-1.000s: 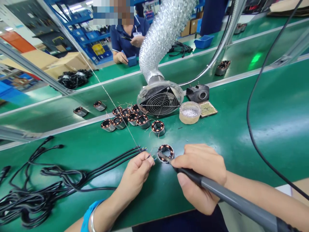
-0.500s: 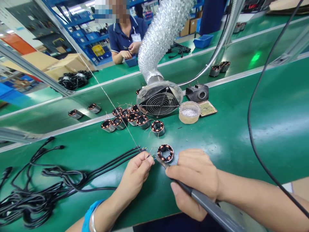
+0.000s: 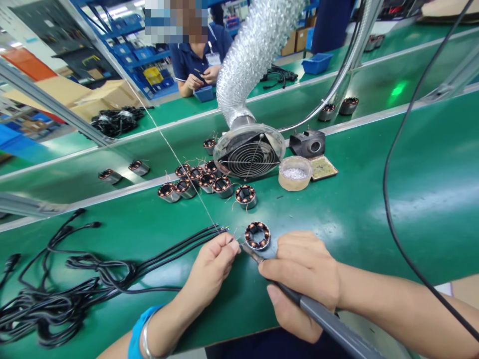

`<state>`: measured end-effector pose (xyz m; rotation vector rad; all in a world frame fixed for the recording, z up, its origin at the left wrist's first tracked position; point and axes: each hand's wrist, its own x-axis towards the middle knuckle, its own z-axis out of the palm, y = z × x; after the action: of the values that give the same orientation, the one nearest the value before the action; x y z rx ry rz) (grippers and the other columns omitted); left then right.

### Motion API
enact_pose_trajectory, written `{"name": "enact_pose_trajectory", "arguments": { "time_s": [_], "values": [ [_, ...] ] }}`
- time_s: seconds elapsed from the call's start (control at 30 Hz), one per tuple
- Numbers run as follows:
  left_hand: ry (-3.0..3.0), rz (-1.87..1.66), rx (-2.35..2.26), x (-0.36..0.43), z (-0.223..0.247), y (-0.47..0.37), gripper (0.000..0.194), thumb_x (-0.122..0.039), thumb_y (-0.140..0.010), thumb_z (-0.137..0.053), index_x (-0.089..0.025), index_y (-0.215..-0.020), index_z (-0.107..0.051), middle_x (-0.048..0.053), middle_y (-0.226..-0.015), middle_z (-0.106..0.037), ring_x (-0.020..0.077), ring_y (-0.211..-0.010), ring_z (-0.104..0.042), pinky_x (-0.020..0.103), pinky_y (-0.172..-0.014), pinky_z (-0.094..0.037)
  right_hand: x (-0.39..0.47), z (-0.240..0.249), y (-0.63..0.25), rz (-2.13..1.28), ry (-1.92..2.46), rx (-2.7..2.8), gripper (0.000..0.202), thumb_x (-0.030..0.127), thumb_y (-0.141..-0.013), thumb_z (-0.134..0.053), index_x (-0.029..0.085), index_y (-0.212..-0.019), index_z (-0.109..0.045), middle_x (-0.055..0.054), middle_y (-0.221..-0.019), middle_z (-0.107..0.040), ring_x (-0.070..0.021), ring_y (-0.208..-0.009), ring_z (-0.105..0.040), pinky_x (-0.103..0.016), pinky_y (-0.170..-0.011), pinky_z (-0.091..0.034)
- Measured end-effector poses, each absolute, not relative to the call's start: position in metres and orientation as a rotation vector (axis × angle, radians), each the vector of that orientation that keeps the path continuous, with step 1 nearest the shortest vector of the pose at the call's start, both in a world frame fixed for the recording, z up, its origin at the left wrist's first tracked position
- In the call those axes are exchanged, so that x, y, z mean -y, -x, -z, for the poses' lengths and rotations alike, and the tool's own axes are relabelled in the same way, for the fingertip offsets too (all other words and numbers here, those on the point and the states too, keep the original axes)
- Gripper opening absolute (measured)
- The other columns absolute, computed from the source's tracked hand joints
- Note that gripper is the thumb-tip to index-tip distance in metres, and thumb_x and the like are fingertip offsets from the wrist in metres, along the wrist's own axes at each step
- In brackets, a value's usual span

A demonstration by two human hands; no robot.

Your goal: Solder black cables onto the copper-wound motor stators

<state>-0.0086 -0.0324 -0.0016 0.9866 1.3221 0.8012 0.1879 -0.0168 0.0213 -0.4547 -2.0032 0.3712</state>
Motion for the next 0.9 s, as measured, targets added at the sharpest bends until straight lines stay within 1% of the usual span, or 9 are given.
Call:
{"name": "enact_pose_trajectory", "arguments": {
  "time_s": [0.27,0.33,0.4,0.47,0.53,0.63,0.73,0.83,0.9],
  "values": [
    [-0.968,-0.809,-1.324,0.032,0.003,0.009,0.035,-0.048,-0.080,-0.062,-0.019,-0.067,-0.048,-0.010,-0.052,-0.028,0.0064,-0.046,-0.021,0.021,-0.046,-0.018,0.016,-0.024,-0.190,-0.382,0.455,1.983,0.029,0.008,-0.071,-0.048,0.015,-0.096,-0.060,0.002,-0.056,-0.047,-0.0135,-0.044,-0.039,-0.030,-0.046,-0.028],
    [-0.975,-0.802,-1.321,0.032,0.004,0.010,0.034,-0.048,-0.081,-0.061,-0.019,-0.068,-0.049,-0.010,-0.051,-0.028,0.0066,-0.046,-0.020,0.021,-0.046,-0.018,0.016,-0.029,-0.196,-0.362,0.489,2.002,0.030,0.008,-0.072,-0.049,0.016,-0.099,-0.060,0.002,-0.057,-0.048,-0.0137,-0.044,-0.041,-0.030,-0.045,-0.032],
    [-0.978,-0.797,-1.321,0.033,0.004,0.010,0.033,-0.047,-0.081,-0.060,-0.019,-0.068,-0.048,-0.010,-0.052,-0.027,0.0066,-0.046,-0.020,0.022,-0.046,-0.018,0.016,-0.036,-0.204,-0.330,0.562,2.026,0.031,0.008,-0.074,-0.051,0.017,-0.103,-0.061,0.001,-0.060,-0.051,-0.0148,-0.046,-0.046,-0.031,-0.047,-0.039],
    [-0.979,-0.794,-1.320,0.033,0.004,0.010,0.034,-0.047,-0.080,-0.060,-0.020,-0.067,-0.047,-0.010,-0.052,-0.027,0.0064,-0.046,-0.020,0.022,-0.046,-0.018,0.015,-0.043,-0.211,-0.261,0.699,1.980,0.030,0.010,-0.078,-0.054,0.021,-0.105,-0.061,-0.001,-0.065,-0.055,-0.0174,-0.052,-0.053,-0.033,-0.051,-0.044],
    [-0.978,-0.792,-1.320,0.032,0.004,0.010,0.034,-0.048,-0.080,-0.060,-0.020,-0.066,-0.046,-0.010,-0.052,-0.026,0.0064,-0.046,-0.019,0.022,-0.046,-0.018,0.013,-0.044,-0.218,-0.131,0.828,1.894,0.029,0.011,-0.081,-0.055,0.024,-0.106,-0.063,-0.003,-0.073,-0.059,-0.0203,-0.060,-0.057,-0.035,-0.054,-0.046],
    [-0.978,-0.788,-1.322,0.032,0.003,0.009,0.034,-0.048,-0.080,-0.059,-0.020,-0.067,-0.046,-0.010,-0.052,-0.026,0.0065,-0.046,-0.019,0.022,-0.046,-0.018,0.001,-0.032,-0.228,0.089,0.879,1.838,0.032,0.012,-0.085,-0.058,0.026,-0.113,-0.064,-0.006,-0.082,-0.065,-0.0218,-0.065,-0.057,-0.035,-0.056,-0.046],
    [-0.980,-0.785,-1.320,0.032,0.002,0.008,0.033,-0.047,-0.081,-0.059,-0.020,-0.067,-0.046,-0.010,-0.052,-0.027,0.0066,-0.046,-0.020,0.022,-0.046,-0.018,-0.015,-0.005,-0.241,0.228,0.994,1.905,0.030,0.017,-0.090,-0.060,0.022,-0.119,-0.064,-0.007,-0.087,-0.069,-0.0210,-0.067,-0.060,-0.034,-0.061,-0.049],
    [-0.984,-0.789,-1.317,0.032,0.001,0.007,0.033,-0.047,-0.081,-0.059,-0.020,-0.066,-0.046,-0.009,-0.052,-0.027,0.0067,-0.047,-0.021,0.021,-0.046,-0.019,-0.026,0.014,-0.252,0.222,1.141,2.038,0.025,0.025,-0.095,-0.057,0.018,-0.118,-0.064,-0.007,-0.092,-0.071,-0.0206,-0.073,-0.067,-0.032,-0.065,-0.053],
    [-0.979,-0.795,-1.315,0.032,0.001,0.007,0.033,-0.047,-0.080,-0.059,-0.020,-0.066,-0.046,-0.009,-0.052,-0.027,0.0067,-0.047,-0.021,0.021,-0.046,-0.018,-0.028,0.015,-0.252,0.187,1.141,2.036,0.025,0.024,-0.096,-0.056,0.017,-0.119,-0.063,-0.006,-0.096,-0.073,-0.0193,-0.074,-0.069,-0.030,-0.067,-0.054]
  ]
}}
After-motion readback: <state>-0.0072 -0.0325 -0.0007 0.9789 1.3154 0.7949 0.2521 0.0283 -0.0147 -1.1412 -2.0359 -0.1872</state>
